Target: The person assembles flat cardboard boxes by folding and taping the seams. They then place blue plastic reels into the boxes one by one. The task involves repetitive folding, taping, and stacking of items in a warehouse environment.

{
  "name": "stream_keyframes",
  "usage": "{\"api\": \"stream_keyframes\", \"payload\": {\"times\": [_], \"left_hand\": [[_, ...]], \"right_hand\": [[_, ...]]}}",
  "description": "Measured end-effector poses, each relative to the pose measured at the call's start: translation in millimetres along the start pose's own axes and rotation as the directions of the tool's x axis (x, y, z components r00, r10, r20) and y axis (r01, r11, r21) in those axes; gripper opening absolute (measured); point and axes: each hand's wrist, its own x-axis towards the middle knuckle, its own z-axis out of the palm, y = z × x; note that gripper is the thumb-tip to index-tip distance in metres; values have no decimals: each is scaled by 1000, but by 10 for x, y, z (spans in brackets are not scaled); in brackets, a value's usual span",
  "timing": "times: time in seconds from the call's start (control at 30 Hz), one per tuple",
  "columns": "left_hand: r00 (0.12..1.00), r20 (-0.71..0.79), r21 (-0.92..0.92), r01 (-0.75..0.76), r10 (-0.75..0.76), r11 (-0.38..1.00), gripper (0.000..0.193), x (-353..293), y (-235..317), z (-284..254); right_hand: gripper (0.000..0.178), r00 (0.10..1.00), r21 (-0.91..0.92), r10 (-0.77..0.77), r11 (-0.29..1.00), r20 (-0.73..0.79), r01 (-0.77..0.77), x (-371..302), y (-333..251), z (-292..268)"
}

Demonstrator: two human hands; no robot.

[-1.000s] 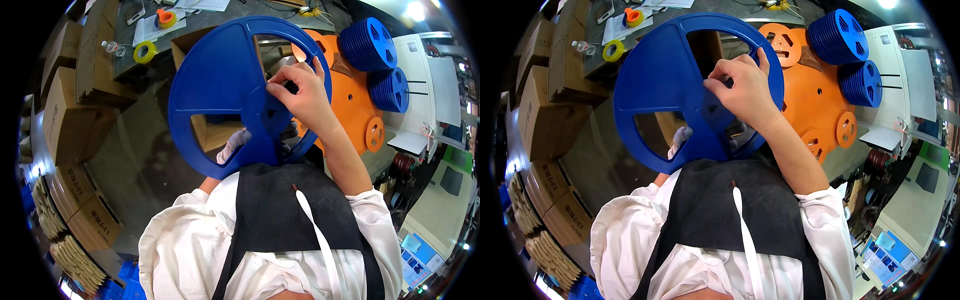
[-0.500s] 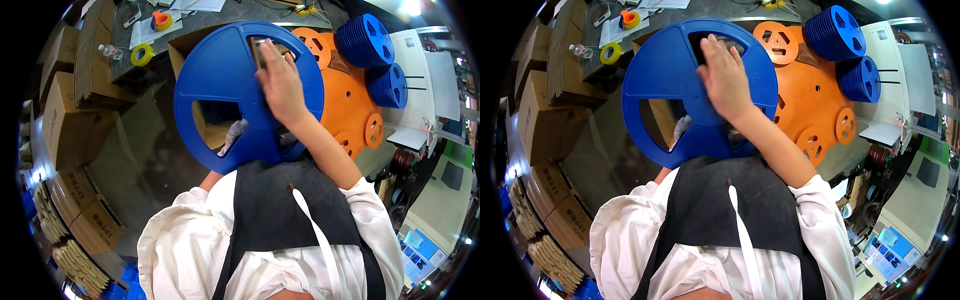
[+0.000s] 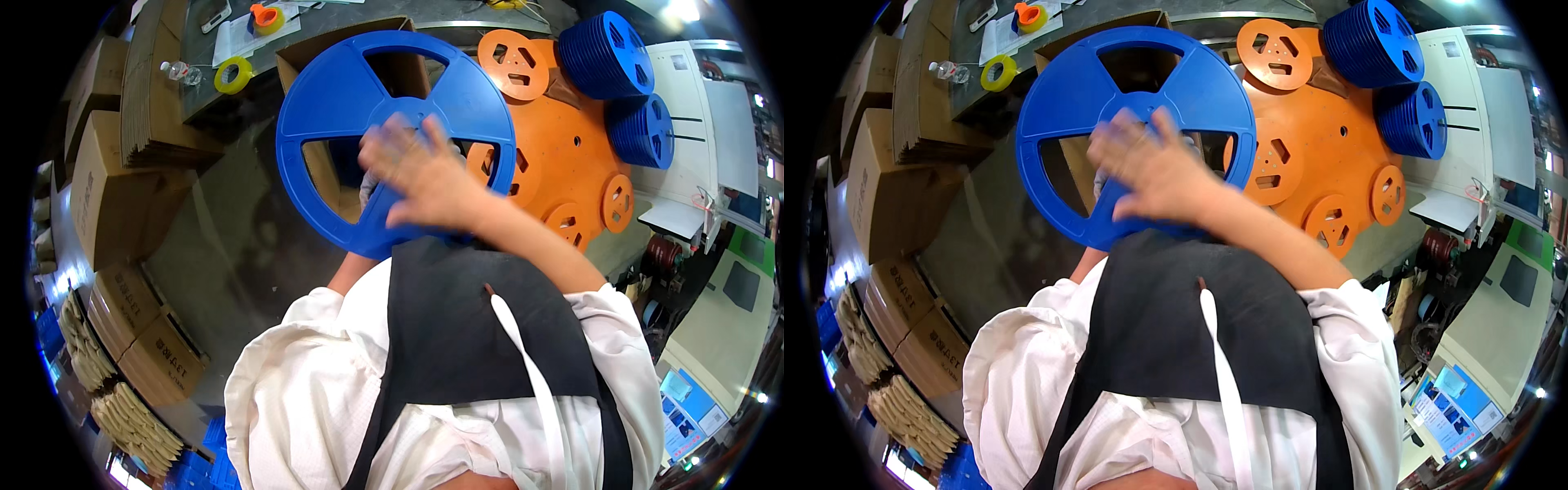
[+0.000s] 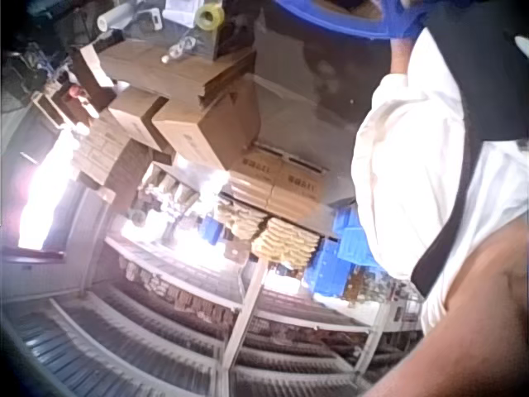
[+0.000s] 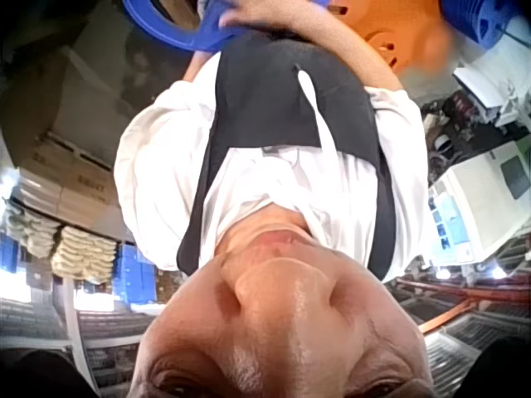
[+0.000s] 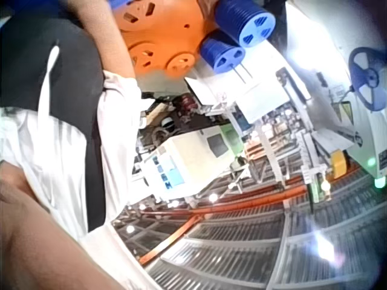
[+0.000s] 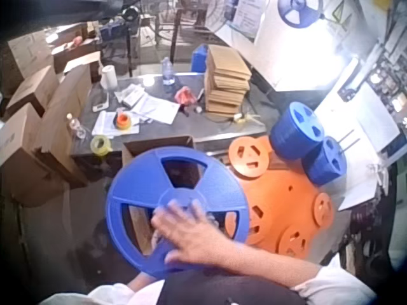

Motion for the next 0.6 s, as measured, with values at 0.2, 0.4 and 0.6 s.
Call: {"api": "stream_keyframes", "payload": {"times": [0.2,0.4,0.6], "left_hand": [[997,77,-179,2,11,984,71,116,188,-41],[996,92,-216,21,-1,976,79,103,486,-450],[821,-553,233,-10,141,973,58,-21,749,-1104]], "right_hand": [[61,953,-423,300,868,34,-258,-275,1069,75],[57,613,547,748,634,-254,-547,-1295,1539,467],[59,649,504,759,541,51,-673,-2025,1307,1229]]}}
